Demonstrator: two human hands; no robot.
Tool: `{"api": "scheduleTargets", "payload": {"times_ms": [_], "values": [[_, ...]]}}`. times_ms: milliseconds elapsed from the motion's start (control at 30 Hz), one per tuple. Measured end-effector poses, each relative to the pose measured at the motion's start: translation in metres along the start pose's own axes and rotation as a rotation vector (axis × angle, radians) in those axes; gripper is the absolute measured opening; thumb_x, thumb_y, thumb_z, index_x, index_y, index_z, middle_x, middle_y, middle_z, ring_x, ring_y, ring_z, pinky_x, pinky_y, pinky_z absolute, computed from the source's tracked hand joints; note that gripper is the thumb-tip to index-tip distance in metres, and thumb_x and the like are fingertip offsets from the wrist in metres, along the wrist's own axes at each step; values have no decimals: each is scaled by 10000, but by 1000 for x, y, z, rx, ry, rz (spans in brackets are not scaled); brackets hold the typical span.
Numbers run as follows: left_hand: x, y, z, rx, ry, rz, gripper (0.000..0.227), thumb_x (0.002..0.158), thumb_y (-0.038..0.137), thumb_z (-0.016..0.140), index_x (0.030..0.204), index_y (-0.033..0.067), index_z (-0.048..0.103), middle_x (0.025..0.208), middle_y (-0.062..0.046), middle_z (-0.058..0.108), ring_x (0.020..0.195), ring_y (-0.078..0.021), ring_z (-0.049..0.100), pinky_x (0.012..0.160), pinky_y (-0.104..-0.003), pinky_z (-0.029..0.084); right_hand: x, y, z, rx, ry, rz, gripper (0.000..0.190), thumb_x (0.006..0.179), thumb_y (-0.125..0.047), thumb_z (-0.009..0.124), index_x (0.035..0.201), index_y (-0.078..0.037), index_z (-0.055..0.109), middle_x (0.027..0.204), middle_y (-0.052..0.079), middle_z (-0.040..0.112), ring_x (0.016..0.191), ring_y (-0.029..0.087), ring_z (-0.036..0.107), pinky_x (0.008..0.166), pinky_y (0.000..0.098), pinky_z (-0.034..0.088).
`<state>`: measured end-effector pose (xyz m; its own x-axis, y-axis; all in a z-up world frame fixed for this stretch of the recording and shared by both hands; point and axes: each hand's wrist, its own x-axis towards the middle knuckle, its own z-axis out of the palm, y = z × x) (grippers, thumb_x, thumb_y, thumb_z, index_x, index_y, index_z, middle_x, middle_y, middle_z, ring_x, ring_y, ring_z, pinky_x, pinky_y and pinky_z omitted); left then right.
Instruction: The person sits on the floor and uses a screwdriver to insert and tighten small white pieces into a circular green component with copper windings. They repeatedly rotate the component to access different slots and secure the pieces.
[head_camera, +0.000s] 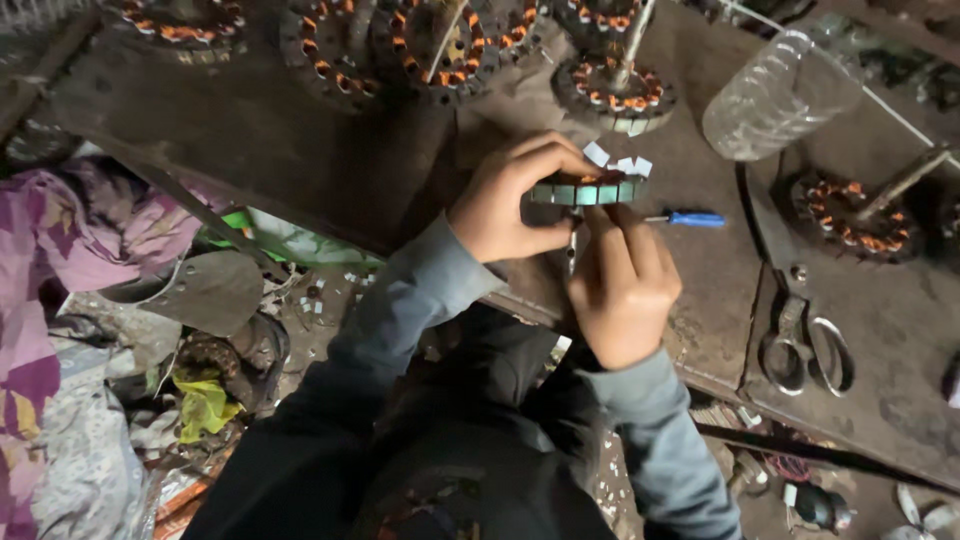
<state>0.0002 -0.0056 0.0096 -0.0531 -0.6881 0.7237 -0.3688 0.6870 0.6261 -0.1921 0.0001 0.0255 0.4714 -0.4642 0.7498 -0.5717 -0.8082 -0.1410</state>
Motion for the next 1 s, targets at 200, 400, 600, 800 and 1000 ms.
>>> {"api": "scheduleTargets", "payload": {"times_ms": [200,400,600,800,1000], "values": [[-1,-2,2,-26,15,-17,390,765,44,783,1140,32,676,1146,-98,687,1136,-269,693,1016,-359,549,10,17,-10,109,-76,-139,382,810,60,713,1187,8,684,1143,165,648,1029,367,656,873,454,553],[-1,-3,5,53,65,0,377,727,55,795,1080,33,664,1105,-98,696,1091,-282,698,968,-365,553,12,13,-1,17,-21,-216,394,714,-25,749,1100,16,678,1074,169,632,913,363,618,768,455,522],[1,-6,13,80,95,-8,355,699,43,783,1035,42,670,1074,-85,706,1062,-279,704,935,-364,566,9,13,15,-32,59,-178,415,701,-54,765,1096,38,677,1028,186,605,903,387,609,747,471,511],[-1,-1,7,170,100,41,430,753,177,878,1123,65,690,1111,-92,694,1069,-285,684,943,-384,544,12,11,-12,224,73,93,271,855,35,747,1110,-39,693,1101,117,679,1004,318,690,887,417,557],[-11,-5,20,394,191,78,434,816,239,901,1180,97,710,1097,-60,714,1018,-274,678,957,-421,513,37,44,-9,507,-221,45,629,871,-226,846,1366,42,566,1364,205,629,1260,368,636,1088,394,488]]}}
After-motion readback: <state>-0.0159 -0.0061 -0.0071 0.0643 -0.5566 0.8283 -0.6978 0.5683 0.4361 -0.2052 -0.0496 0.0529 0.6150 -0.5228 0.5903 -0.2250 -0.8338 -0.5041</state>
